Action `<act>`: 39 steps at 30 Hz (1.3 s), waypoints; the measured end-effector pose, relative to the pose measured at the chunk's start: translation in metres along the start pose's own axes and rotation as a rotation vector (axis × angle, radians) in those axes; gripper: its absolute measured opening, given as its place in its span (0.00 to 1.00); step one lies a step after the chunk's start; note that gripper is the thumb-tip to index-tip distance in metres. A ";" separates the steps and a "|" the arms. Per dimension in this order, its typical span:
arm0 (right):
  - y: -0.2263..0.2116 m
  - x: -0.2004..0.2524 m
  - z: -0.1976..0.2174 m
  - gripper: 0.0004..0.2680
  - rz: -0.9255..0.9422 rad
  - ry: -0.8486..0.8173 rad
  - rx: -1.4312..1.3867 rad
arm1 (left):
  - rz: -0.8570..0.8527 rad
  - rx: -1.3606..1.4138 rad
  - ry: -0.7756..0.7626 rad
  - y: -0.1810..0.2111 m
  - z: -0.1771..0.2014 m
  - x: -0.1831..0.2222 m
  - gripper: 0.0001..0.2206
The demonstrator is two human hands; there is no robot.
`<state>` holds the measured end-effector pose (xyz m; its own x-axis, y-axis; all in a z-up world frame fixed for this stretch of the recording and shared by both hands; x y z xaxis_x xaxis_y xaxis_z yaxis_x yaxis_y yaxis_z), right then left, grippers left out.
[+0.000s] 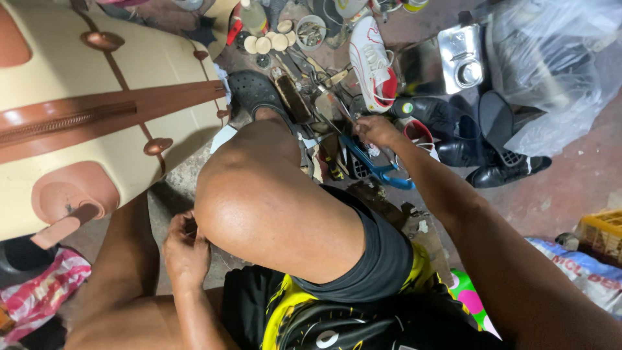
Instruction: The person saws through a metal part on a suitcase using a hacksaw and then uses their hands to manipulate and attach a replacement component to the frame.
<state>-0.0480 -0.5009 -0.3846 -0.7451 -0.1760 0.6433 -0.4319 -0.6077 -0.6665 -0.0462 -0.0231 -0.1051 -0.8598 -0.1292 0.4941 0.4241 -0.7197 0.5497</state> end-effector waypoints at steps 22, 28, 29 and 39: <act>-0.114 -0.137 -0.092 0.16 -0.067 0.539 0.332 | -0.017 -0.036 0.050 0.007 -0.009 -0.013 0.10; -0.109 -0.135 -0.089 0.14 -0.142 0.311 0.131 | 0.079 -0.038 -0.010 0.013 -0.010 -0.012 0.13; -0.111 -0.131 -0.094 0.13 -0.148 0.263 0.063 | 0.083 -0.035 -0.014 0.014 -0.008 -0.009 0.13; -0.120 -0.074 -0.035 0.13 -0.015 -0.041 -1.329 | -0.043 0.076 0.144 0.020 0.007 0.009 0.11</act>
<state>0.0411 -0.3873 -0.3652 -0.7304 -0.2134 0.6488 -0.6222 0.5997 -0.5032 -0.0433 -0.0345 -0.0850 -0.9070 -0.2001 0.3706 0.4021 -0.6735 0.6203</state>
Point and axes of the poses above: each hand's wrist, its own x-axis away from the middle knuckle, its own z-axis out of the back of the hand, y = z × x, the point moved 1 cm from there along -x, towards the middle knuckle, and after that the axes turned 4 degrees about -y, right-handed, at the moved point
